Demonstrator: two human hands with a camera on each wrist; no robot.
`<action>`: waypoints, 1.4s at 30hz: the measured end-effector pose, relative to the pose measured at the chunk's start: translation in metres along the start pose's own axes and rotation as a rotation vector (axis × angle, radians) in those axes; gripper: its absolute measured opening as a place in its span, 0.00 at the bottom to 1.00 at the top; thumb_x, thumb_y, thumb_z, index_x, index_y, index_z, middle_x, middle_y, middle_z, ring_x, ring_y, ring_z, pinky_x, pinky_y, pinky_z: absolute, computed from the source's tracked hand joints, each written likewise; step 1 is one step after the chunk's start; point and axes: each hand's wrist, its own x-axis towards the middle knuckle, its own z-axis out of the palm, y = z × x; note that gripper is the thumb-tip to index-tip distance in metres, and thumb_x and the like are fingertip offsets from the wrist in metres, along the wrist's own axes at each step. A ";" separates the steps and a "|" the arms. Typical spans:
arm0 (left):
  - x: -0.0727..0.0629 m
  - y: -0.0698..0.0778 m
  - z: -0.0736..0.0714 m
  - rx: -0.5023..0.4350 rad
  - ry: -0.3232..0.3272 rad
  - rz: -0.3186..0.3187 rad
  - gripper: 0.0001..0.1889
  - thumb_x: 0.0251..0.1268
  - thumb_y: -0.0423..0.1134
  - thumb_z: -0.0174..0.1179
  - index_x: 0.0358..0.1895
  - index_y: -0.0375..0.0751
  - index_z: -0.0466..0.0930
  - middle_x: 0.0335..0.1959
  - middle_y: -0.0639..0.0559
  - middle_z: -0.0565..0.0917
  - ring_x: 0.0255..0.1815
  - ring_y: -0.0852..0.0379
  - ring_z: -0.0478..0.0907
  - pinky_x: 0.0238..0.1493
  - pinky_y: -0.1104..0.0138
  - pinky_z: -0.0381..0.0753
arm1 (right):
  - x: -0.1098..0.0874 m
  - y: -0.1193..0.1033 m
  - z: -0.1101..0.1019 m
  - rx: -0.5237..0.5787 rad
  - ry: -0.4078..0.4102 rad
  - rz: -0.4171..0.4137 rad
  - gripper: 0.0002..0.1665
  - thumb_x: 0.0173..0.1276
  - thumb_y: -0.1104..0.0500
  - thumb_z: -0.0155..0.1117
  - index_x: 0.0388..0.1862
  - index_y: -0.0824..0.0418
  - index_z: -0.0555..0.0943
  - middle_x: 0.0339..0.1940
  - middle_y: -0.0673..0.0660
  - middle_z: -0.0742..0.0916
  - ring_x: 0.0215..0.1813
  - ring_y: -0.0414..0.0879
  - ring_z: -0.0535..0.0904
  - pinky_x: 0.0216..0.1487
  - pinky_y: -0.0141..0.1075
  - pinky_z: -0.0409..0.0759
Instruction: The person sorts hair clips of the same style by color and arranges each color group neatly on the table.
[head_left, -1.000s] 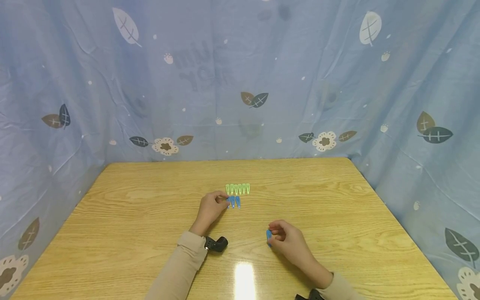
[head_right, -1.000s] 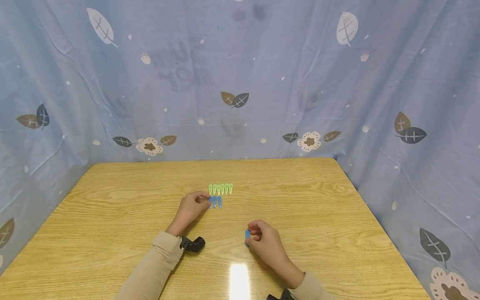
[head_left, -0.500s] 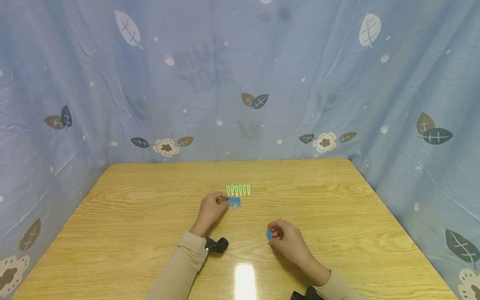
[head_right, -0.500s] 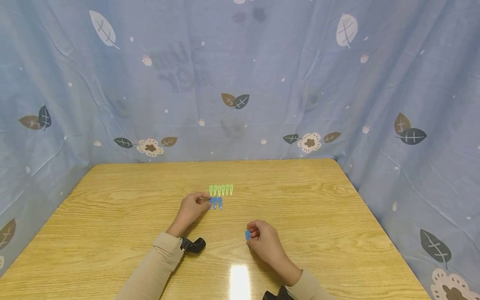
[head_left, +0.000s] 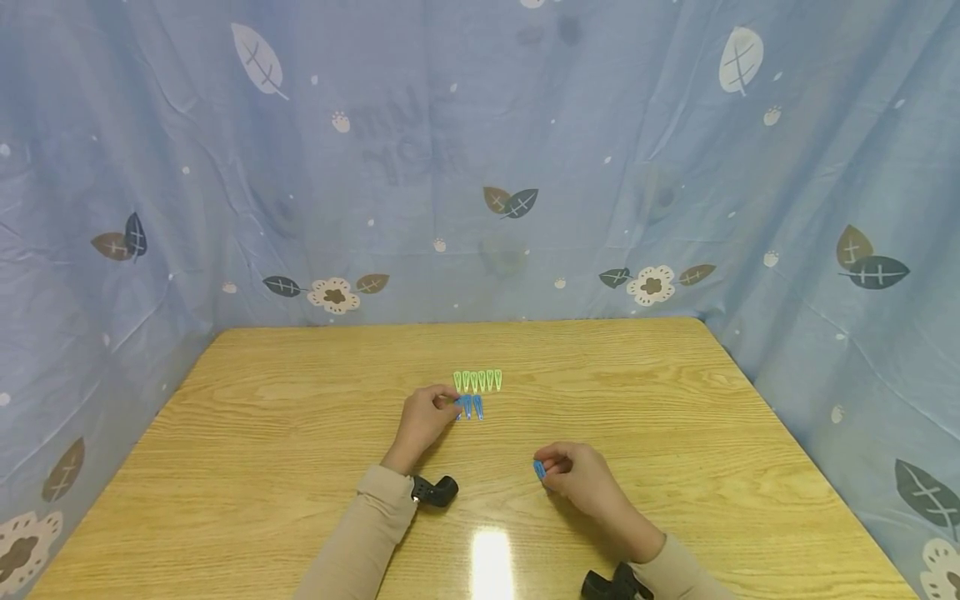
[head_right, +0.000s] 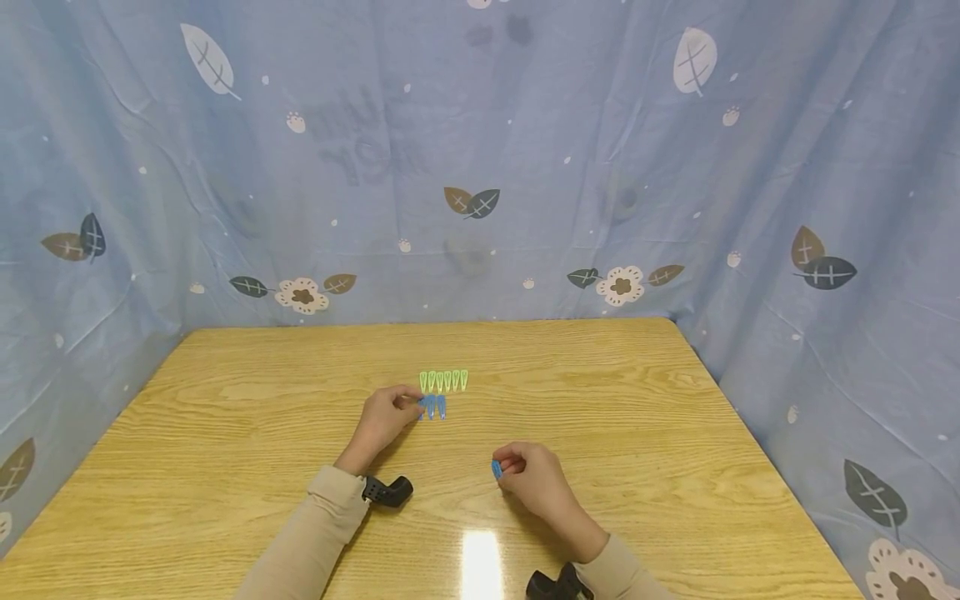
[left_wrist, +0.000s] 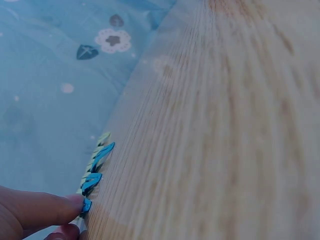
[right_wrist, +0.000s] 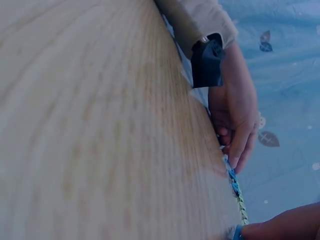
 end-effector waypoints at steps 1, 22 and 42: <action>0.000 0.000 0.000 0.000 0.001 -0.005 0.09 0.56 0.35 0.66 0.42 0.41 0.85 0.27 0.49 0.79 0.26 0.57 0.71 0.26 0.68 0.70 | 0.000 0.001 -0.001 0.022 -0.009 0.006 0.16 0.58 0.72 0.64 0.46 0.71 0.80 0.35 0.57 0.83 0.35 0.44 0.77 0.31 0.27 0.77; 0.002 -0.001 0.001 0.002 0.008 0.012 0.09 0.56 0.35 0.66 0.41 0.41 0.86 0.24 0.50 0.77 0.22 0.57 0.67 0.24 0.68 0.66 | 0.021 0.010 -0.001 0.300 -0.014 0.034 0.21 0.61 0.70 0.62 0.54 0.74 0.76 0.43 0.62 0.81 0.43 0.46 0.76 0.40 0.26 0.77; 0.003 -0.004 0.002 -0.013 -0.008 0.012 0.09 0.57 0.36 0.66 0.41 0.40 0.85 0.23 0.50 0.76 0.20 0.58 0.67 0.23 0.68 0.67 | 0.082 -0.013 0.031 0.282 0.158 -0.005 0.17 0.57 0.74 0.64 0.46 0.70 0.80 0.39 0.62 0.82 0.39 0.46 0.77 0.37 0.27 0.77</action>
